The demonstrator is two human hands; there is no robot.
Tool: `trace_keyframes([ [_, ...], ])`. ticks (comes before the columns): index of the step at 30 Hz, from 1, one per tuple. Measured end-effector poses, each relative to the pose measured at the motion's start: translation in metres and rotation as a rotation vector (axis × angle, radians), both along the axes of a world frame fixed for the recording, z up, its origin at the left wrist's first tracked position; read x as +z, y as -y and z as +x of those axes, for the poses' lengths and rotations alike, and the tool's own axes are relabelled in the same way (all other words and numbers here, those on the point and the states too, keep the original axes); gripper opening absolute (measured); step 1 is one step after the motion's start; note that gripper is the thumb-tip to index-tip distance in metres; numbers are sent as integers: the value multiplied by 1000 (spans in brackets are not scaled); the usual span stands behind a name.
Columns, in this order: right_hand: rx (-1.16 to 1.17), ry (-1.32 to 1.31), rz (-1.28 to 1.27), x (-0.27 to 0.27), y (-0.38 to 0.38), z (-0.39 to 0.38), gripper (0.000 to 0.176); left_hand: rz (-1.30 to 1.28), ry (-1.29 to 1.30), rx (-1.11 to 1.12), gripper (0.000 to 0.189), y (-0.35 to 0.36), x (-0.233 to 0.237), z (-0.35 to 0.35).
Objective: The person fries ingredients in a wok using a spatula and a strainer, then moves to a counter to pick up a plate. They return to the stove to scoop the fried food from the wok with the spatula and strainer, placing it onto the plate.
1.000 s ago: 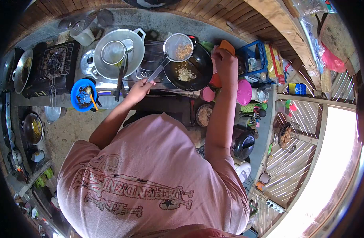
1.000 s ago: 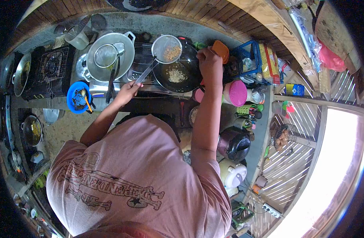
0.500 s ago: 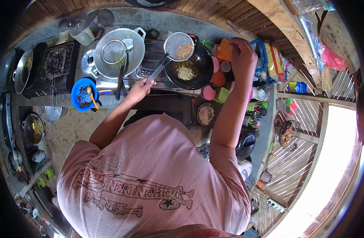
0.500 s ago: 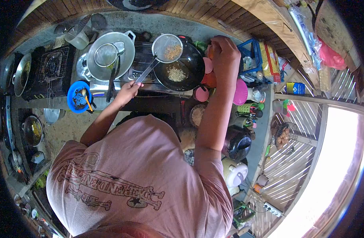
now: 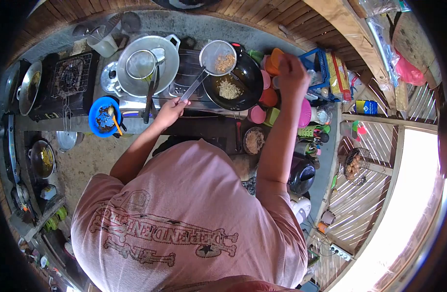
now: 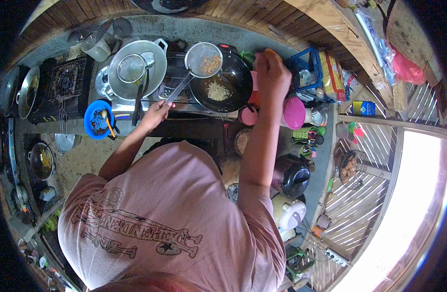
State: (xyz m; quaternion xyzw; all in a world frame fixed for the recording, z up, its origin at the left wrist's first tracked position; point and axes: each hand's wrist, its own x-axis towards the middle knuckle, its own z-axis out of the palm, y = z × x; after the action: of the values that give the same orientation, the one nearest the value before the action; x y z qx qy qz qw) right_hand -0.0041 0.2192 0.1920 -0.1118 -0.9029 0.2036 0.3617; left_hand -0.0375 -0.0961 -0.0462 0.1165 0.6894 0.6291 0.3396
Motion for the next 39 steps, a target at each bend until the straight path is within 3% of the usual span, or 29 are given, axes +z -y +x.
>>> trace_keyframes([
  [2, -21, 55, -16, -36, -8, 2, 6, -1, 8, 5, 32, 0, 3, 1],
  [4, 323, 18, 195, -87, -28, -4, 8, -3, 15, 9, 32, 1, 9, 1],
  [8, 165, 214, 69, -93, -17, 11, 10, -46, 5, -2, 36, 3, 13, -1],
  [10, 17, 276, -210, -66, -11, 18, 12, -63, -2, -11, 36, 5, 10, 0],
  [12, 6, 189, -137, -42, -13, 23, 14, -44, 22, -9, 35, 6, 3, -2],
  [14, 15, -246, 83, -36, -21, 25, 12, -26, 26, -5, 33, 5, -1, -3],
  [16, -3, -288, 89, -41, -16, 30, 16, -7, 33, 4, 32, 5, -3, -2],
  [18, 85, -228, -9, -49, 4, 34, 18, -12, 28, 9, 32, 5, 3, -1],
  [19, 101, 23, -23, -79, -6, 37, 18, -13, 26, 6, 32, 4, 6, 0],
  [20, 97, 18, -22, -95, -7, 43, 18, -29, 8, 6, 32, 3, 8, 1],
  [22, 104, 273, 79, -119, -4, 53, 21, -47, -15, 3, 32, 5, 10, 0],
  [26, -100, 79, -6, -170, -47, 79, 27, -25, -1, -1, 33, 7, 7, 1],
  [28, -246, 130, 112, -191, -63, 99, 33, -50, 17, 7, 31, 7, 13, -1],
  [32, -362, 315, 31, -216, -60, 134, 50, -60, 32, 11, 31, 7, 16, 0],
  [39, -302, 366, -215, -245, -70, 160, 62, -83, 11, 20, 30, 1, 22, 6],
])
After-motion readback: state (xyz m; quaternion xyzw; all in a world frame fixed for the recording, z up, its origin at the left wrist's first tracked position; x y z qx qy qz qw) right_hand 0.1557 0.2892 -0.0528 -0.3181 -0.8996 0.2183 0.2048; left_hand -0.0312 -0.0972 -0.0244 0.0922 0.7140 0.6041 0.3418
